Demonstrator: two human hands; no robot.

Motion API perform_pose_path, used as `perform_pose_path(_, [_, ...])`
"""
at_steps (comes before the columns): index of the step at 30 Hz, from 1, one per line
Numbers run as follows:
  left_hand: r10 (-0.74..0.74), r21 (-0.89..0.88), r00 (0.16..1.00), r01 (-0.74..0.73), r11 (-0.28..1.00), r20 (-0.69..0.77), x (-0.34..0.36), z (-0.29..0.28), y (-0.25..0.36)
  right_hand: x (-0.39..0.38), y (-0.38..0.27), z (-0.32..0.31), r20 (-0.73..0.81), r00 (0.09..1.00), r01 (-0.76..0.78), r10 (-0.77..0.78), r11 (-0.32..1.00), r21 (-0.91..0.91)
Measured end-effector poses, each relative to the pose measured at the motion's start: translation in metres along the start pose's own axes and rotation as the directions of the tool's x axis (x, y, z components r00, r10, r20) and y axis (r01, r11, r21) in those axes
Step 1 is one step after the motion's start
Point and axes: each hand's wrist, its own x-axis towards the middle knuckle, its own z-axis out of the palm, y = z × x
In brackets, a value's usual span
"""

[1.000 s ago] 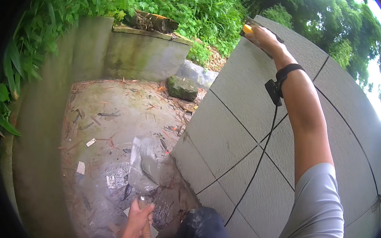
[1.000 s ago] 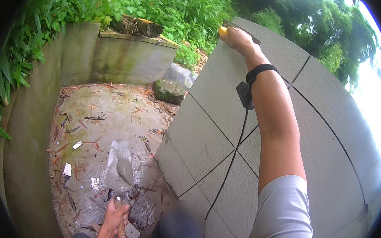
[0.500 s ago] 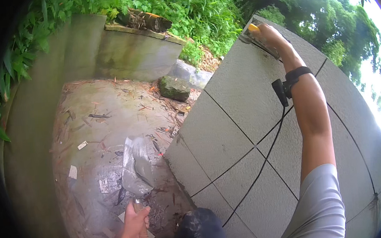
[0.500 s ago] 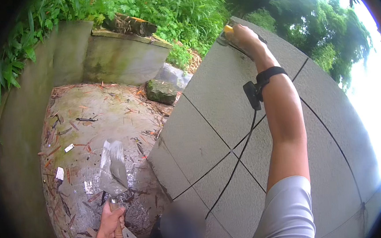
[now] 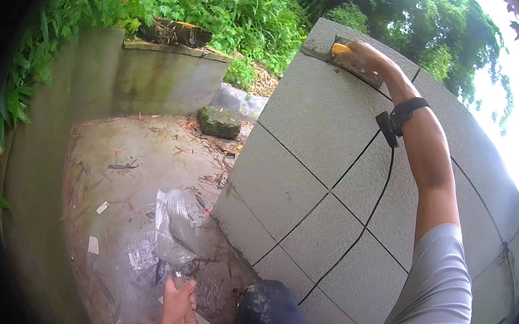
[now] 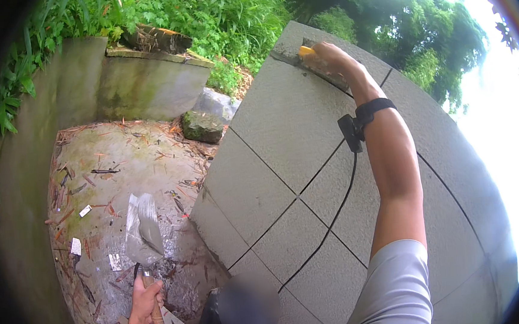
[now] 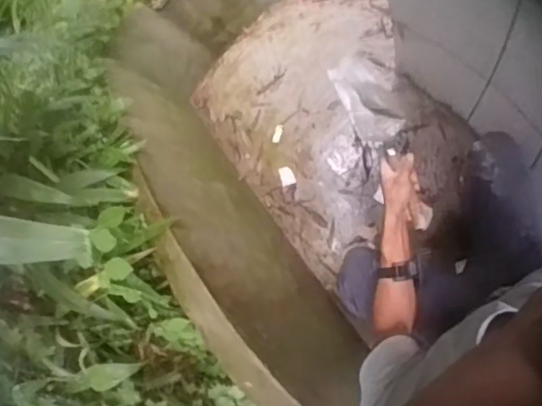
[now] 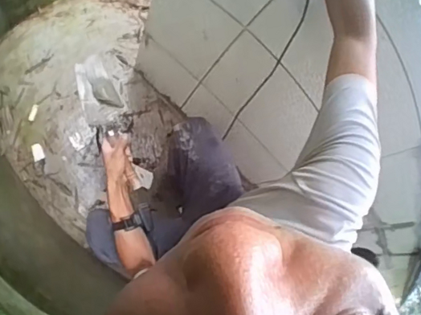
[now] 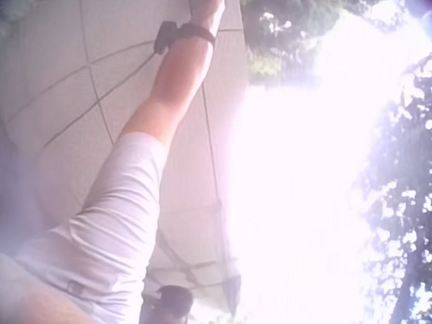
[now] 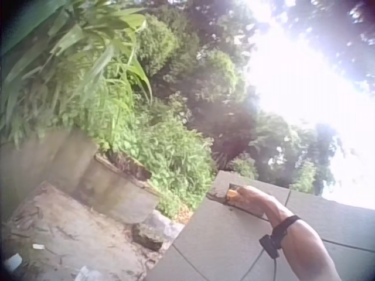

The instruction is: Applying mortar or plaster to a tiled wall surface using a trowel and a plastering hawk.

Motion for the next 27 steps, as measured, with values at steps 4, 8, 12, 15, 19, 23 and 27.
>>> perform_pose_path(4, [-0.002,-0.021,1.0,0.002,1.0,-0.002,-0.007,0.002,0.0,-0.004,0.004,0.007,-0.188,0.972,0.116,-0.142,0.983,-0.142])
perform_pose_path(8, [-0.087,0.024,0.994,0.085,0.996,0.066,-0.014,0.004,0.018,-0.055,-0.072,0.008,-0.325,0.941,0.159,-0.098,0.973,0.169])
perform_pose_path(12, [-0.025,0.004,0.988,0.025,1.0,0.149,-0.008,0.017,0.027,-0.177,-0.176,0.071,0.095,0.965,0.071,-0.243,0.595,0.801])
perform_pose_path(15, [0.014,0.022,0.981,-0.018,1.0,0.195,-0.014,0.014,0.034,-0.231,-0.22,0.125,0.042,0.808,0.333,-0.588,0.514,0.791])
perform_pose_path(19, [0.035,0.045,0.976,-0.045,0.998,0.216,-0.023,0.012,0.04,-0.24,-0.252,0.128,0.129,0.747,0.284,-0.652,0.488,0.825])
perform_pose_path(23, [0.068,0.099,0.959,-0.099,0.99,0.276,-0.027,0.016,0.044,-0.238,-0.252,0.143,0.246,0.714,0.093,-0.655,0.437,0.895])
perform_pose_path(27, [0.067,0.216,0.97,-0.119,0.969,0.235,-0.025,0.03,0.039,-0.229,-0.237,0.149,0.081,0.796,0.359,-0.6,0.576,0.734])
